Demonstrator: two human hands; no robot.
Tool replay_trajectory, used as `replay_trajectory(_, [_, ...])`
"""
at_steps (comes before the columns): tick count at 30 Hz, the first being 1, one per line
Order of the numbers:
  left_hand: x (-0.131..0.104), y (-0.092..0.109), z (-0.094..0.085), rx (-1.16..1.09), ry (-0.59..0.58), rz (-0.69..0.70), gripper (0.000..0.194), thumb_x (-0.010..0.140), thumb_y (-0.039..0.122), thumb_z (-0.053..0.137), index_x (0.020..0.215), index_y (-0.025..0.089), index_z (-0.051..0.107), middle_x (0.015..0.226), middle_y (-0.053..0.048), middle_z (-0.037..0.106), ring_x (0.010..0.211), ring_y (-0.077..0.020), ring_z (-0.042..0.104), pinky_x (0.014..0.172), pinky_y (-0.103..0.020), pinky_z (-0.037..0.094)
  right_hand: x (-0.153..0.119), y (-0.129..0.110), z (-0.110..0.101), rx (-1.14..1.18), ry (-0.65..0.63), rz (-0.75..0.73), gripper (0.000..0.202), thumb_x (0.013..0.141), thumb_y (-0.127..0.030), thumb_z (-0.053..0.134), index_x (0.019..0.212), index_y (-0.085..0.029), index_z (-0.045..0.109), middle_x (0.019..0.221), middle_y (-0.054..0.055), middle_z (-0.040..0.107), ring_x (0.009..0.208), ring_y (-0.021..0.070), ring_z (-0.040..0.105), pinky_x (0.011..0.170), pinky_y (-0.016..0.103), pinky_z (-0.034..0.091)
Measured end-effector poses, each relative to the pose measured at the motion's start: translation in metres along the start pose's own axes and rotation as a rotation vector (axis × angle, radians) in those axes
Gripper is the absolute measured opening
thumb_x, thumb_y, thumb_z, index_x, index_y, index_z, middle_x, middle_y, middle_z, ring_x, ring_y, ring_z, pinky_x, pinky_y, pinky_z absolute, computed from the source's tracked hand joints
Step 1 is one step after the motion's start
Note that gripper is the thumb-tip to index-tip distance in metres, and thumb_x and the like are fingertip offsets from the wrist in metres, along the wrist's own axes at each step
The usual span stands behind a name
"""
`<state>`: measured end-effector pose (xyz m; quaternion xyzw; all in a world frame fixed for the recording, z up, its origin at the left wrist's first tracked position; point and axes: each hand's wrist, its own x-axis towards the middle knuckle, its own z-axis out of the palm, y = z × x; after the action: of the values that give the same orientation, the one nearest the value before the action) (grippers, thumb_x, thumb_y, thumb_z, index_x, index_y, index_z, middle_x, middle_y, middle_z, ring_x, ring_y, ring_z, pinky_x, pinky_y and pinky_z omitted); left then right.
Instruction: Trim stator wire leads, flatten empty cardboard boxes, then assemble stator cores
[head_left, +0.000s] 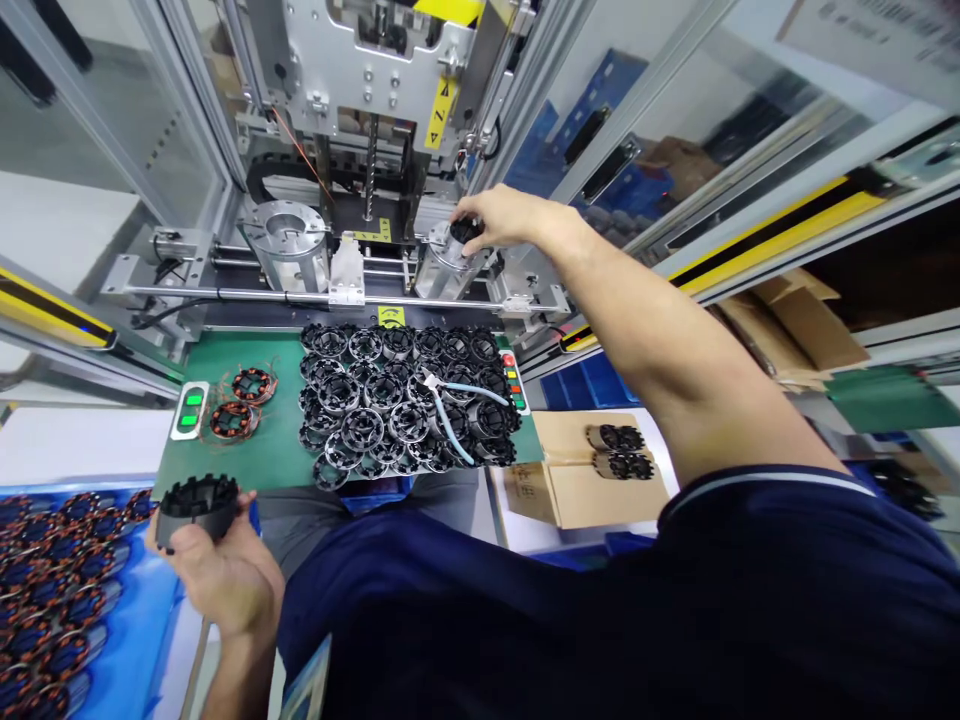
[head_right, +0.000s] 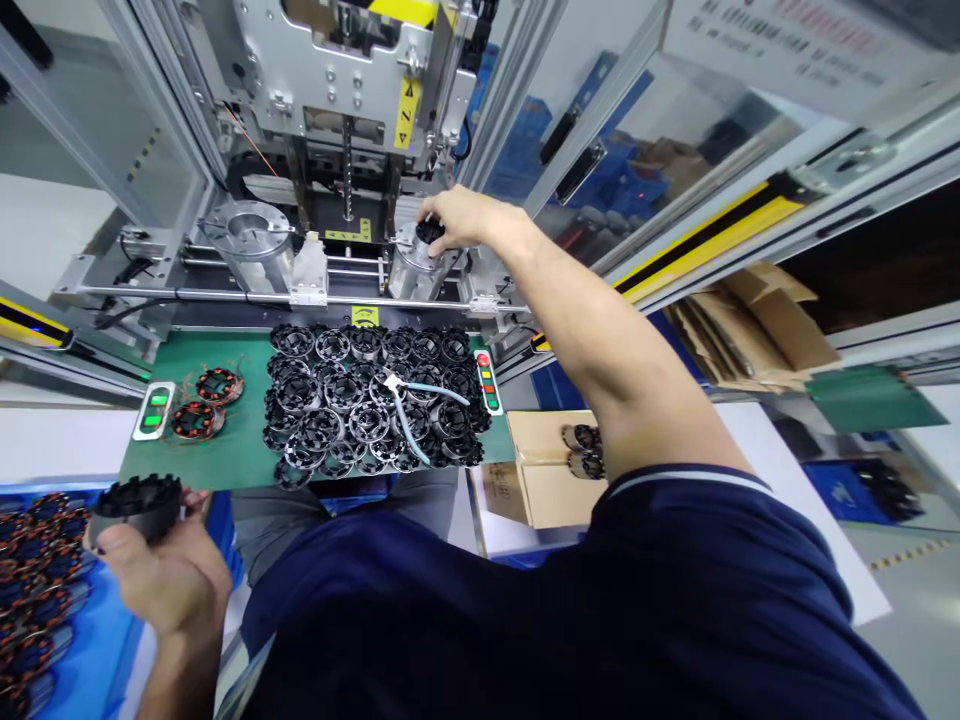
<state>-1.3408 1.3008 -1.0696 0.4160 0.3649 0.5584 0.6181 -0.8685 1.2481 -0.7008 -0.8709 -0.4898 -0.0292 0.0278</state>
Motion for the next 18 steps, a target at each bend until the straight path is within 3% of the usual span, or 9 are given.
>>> replay_trajectory(3, [-0.001, 0.006, 0.002, -0.112, 0.087, -0.067, 0.084, 0.075, 0.084, 0.099, 0.113, 0.032, 0.045, 0.118, 0.005, 0.064, 0.103, -0.0221, 0.064, 0.096, -0.040, 0.058, 0.017, 0.002, -0.010, 0.030, -0.051, -0.032, 0.062, 0.091, -0.075, 0.108, 0.116, -0.021, 0.091, 0.121, 0.007, 0.094, 0.142, 0.0296, 0.080, 0.131, 0.045, 0.060])
replay_trajectory(6, [-0.006, 0.007, 0.004, -0.140, 0.075, -0.054, 0.074, 0.074, 0.071, 0.103, 0.114, 0.033, 0.054, 0.126, 0.004, 0.068, 0.108, -0.0240, 0.070, 0.092, -0.040, 0.063, 0.043, -0.003, -0.014, 0.140, -0.079, 0.003, 0.072, 0.098, -0.088, 0.095, 0.119, -0.020, 0.090, 0.109, 0.002, 0.094, 0.124, 0.0216, 0.079, 0.131, 0.044, 0.059])
replay_trajectory(8, [-0.010, 0.005, 0.003, -0.131, 0.066, -0.058, 0.064, 0.078, 0.065, 0.102, 0.117, 0.035, 0.060, 0.127, 0.002, 0.070, 0.109, -0.0263, 0.072, 0.092, -0.043, 0.067, 0.055, -0.010, -0.003, 0.221, -0.026, 0.028, 0.076, 0.108, -0.094, 0.078, 0.123, -0.021, 0.088, 0.105, -0.001, 0.093, 0.106, 0.0168, 0.076, 0.127, 0.044, 0.062])
replay_trajectory(10, [-0.014, 0.002, 0.000, -0.085, 0.052, -0.064, 0.057, 0.085, 0.065, 0.099, 0.121, 0.038, 0.064, 0.128, 0.001, 0.072, 0.109, -0.0287, 0.075, 0.095, -0.048, 0.070, 0.059, -0.016, 0.019, 0.259, 0.066, 0.023, 0.074, 0.116, -0.094, 0.063, 0.124, -0.023, 0.085, 0.106, -0.004, 0.093, 0.105, 0.0151, 0.075, 0.128, 0.042, 0.060])
replay_trajectory(13, [-0.018, -0.005, -0.008, -0.060, 0.034, -0.054, 0.064, 0.086, 0.074, 0.101, 0.128, 0.040, 0.066, 0.129, 0.000, 0.072, 0.110, -0.0287, 0.076, 0.100, -0.050, 0.072, 0.053, -0.022, 0.051, 0.218, 0.131, 0.069, 0.068, 0.120, -0.088, 0.059, 0.115, -0.024, 0.082, 0.109, -0.004, 0.095, 0.119, 0.0158, 0.074, 0.135, 0.038, 0.053])
replay_trajectory(15, [-0.018, -0.008, -0.012, -0.084, 0.034, -0.006, 0.077, 0.081, 0.082, 0.104, 0.133, 0.037, 0.067, 0.125, -0.001, 0.072, 0.106, -0.0266, 0.073, 0.097, -0.044, 0.070, 0.047, -0.029, 0.061, 0.191, 0.151, 0.082, 0.067, 0.119, -0.086, 0.063, 0.118, -0.023, 0.083, 0.126, 0.002, 0.096, 0.136, 0.0191, 0.073, 0.141, 0.039, 0.047])
replay_trajectory(18, [-0.013, -0.004, -0.007, -0.120, -0.019, 0.196, 0.088, 0.082, 0.084, 0.107, 0.141, 0.029, 0.071, 0.123, -0.003, 0.069, 0.102, -0.0219, 0.068, 0.091, -0.034, 0.063, 0.029, -0.059, 0.065, 0.265, 0.256, -0.026, 0.060, 0.112, -0.082, 0.076, 0.134, -0.026, 0.083, 0.151, 0.010, 0.091, 0.156, 0.0286, 0.066, 0.147, 0.049, 0.043])
